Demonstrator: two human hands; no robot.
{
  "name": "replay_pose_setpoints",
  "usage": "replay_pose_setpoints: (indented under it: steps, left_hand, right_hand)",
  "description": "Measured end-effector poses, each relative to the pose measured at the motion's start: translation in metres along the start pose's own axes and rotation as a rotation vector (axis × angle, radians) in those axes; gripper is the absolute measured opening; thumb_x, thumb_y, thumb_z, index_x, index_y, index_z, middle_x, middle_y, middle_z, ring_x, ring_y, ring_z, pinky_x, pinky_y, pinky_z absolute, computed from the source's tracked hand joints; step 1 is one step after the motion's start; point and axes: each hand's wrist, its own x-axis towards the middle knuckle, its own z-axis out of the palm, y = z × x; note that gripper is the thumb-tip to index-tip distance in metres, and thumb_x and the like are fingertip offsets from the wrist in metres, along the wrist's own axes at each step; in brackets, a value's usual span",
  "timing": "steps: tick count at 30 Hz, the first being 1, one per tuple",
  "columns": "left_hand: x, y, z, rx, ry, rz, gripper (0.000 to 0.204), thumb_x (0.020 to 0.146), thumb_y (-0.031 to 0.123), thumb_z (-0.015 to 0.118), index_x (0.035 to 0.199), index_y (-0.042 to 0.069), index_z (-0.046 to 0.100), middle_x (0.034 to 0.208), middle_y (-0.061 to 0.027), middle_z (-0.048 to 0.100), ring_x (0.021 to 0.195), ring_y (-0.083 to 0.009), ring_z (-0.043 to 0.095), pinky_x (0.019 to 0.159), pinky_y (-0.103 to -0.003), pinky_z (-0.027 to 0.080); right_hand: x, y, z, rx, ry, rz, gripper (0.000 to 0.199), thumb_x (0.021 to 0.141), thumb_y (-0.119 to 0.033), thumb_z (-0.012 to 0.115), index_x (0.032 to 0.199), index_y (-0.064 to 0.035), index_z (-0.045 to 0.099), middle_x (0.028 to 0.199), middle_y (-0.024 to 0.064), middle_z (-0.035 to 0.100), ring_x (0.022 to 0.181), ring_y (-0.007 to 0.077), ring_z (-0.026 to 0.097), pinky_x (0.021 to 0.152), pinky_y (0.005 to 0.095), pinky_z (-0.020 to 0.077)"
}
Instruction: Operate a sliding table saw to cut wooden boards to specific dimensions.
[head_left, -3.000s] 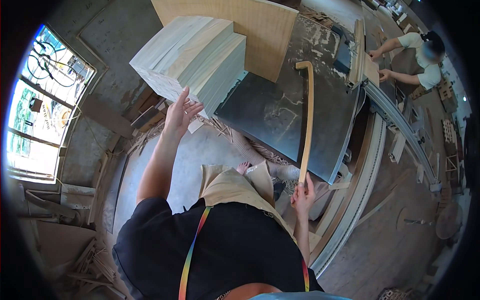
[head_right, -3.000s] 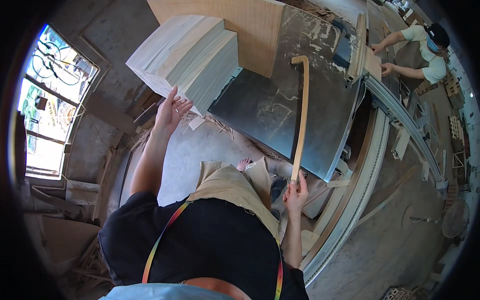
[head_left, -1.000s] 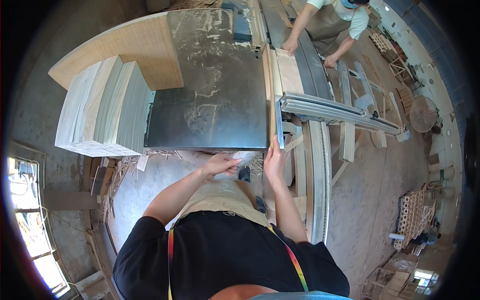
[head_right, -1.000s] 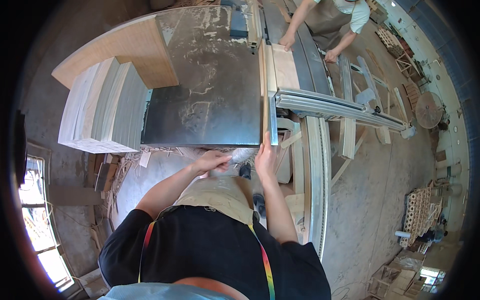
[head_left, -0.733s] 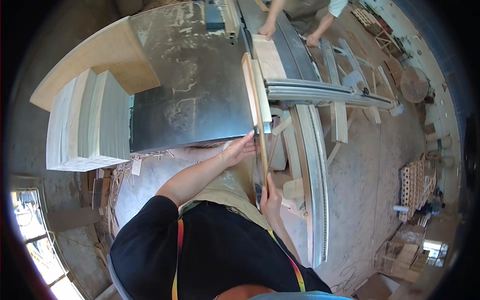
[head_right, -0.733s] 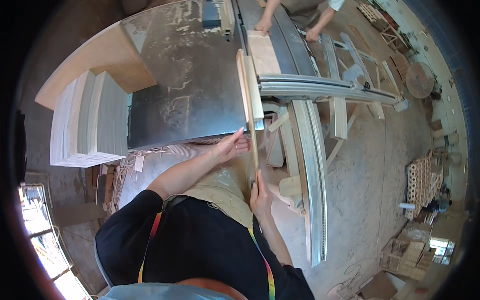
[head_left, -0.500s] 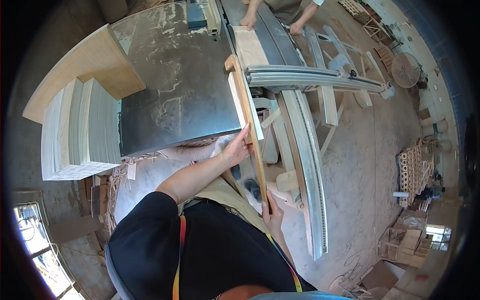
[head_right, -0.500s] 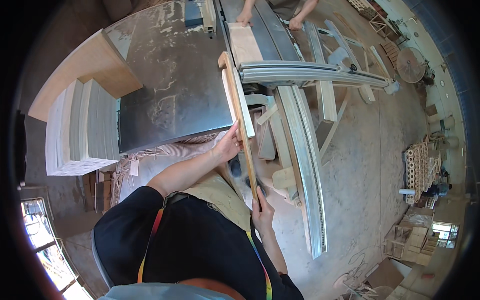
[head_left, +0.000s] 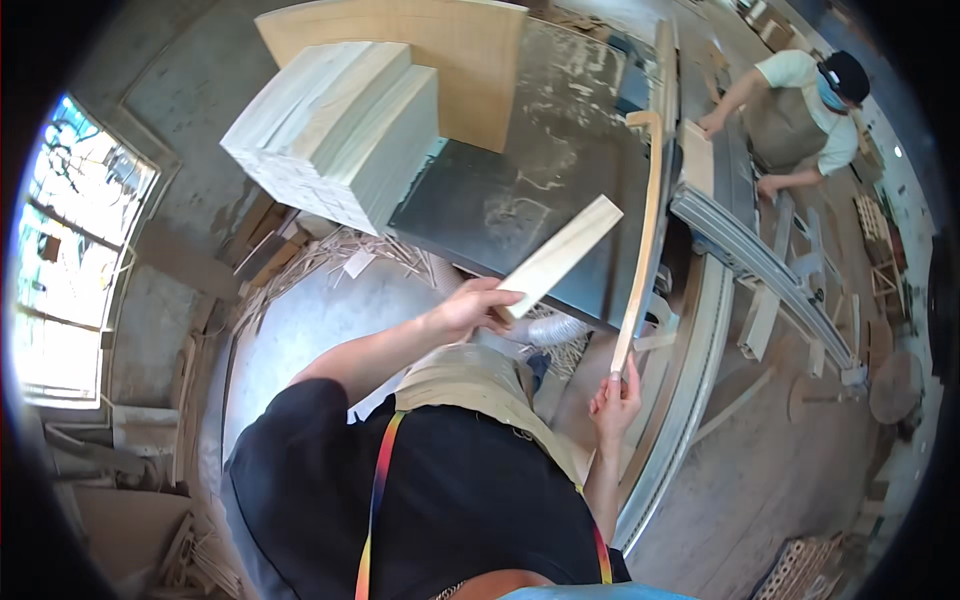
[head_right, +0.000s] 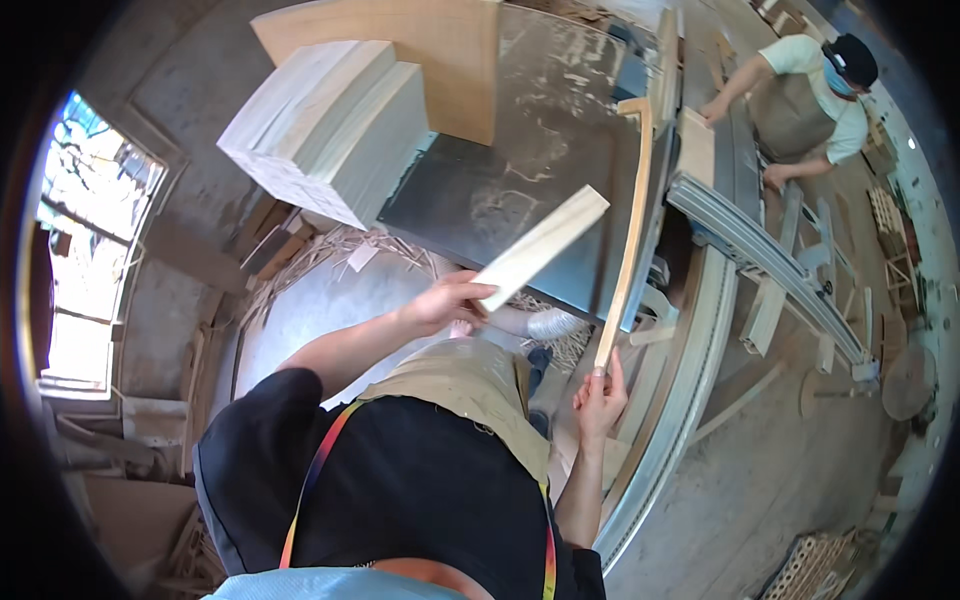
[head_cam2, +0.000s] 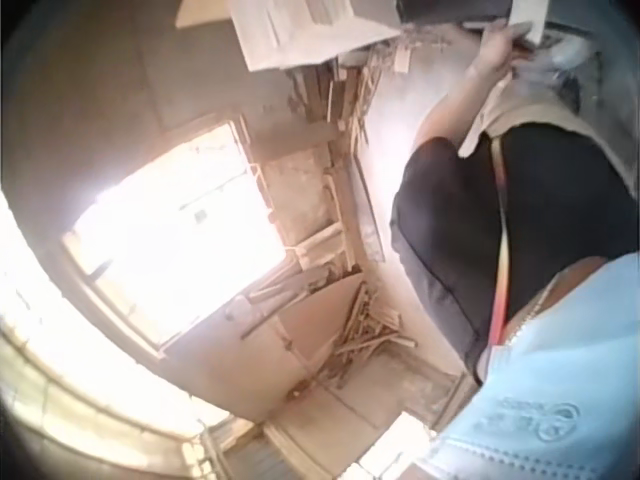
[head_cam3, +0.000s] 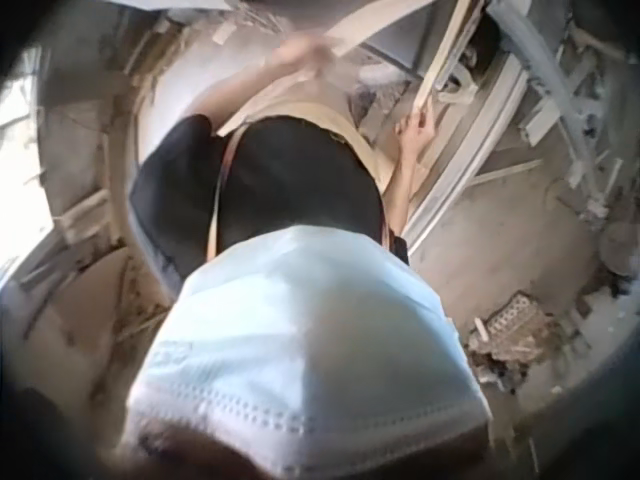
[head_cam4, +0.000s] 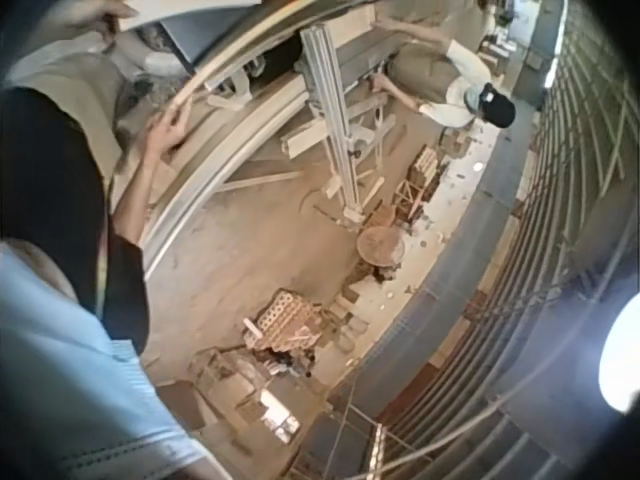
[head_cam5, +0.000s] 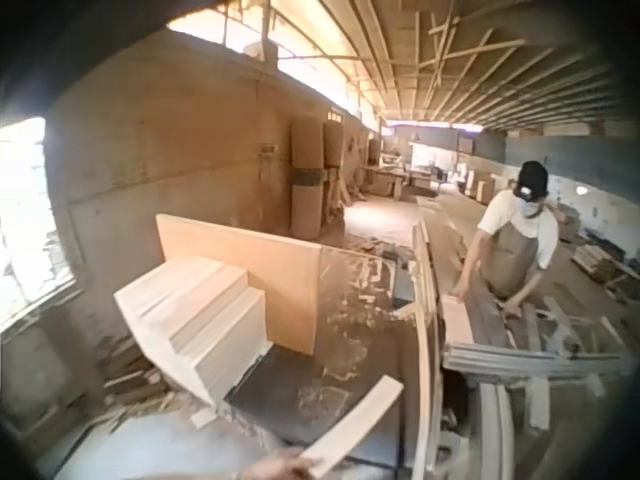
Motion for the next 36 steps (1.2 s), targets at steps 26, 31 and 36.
replay_pose_setpoints:
  steps: [26,31,36]
  left_hand:
    - [-0.214,0.080,-0.183,-0.222,0.479,0.618,0.050,0.102,0.035,0.067,0.119,-0.010,0.059,0.097,-0.0208,0.067,0.076,-0.0272,0.070,0.066,-0.031,0.057]
    - [-0.224,0.060,-0.153,-0.154,0.710,0.707,0.054,0.105,0.044,0.060,0.111,-0.010,0.063,0.090,-0.0183,0.068,0.069,-0.0243,0.070,0.063,-0.028,0.057]
    - [-0.228,0.073,-0.142,0.373,0.729,0.465,0.058,0.107,0.048,0.055,0.098,-0.008,0.066,0.079,-0.0139,0.067,0.061,-0.0209,0.067,0.057,-0.028,0.055]
  right_hand:
    - [-0.065,0.099,0.053,0.169,-0.214,0.070,0.049,0.109,-0.010,0.051,0.158,-0.0141,0.045,0.079,0.0037,0.057,0.050,0.0052,0.039,0.039,0.0210,0.0349]
    - [-0.084,0.091,0.054,0.079,-0.141,0.061,0.050,0.108,-0.009,0.050,0.158,-0.0134,0.045,0.079,0.0031,0.058,0.050,0.0049,0.040,0.039,0.0211,0.0342]
    - [-0.085,0.074,0.046,0.072,-0.021,-0.002,0.050,0.108,-0.009,0.052,0.157,-0.0134,0.047,0.077,0.0017,0.056,0.050,0.0043,0.039,0.039,0.0201,0.0329]
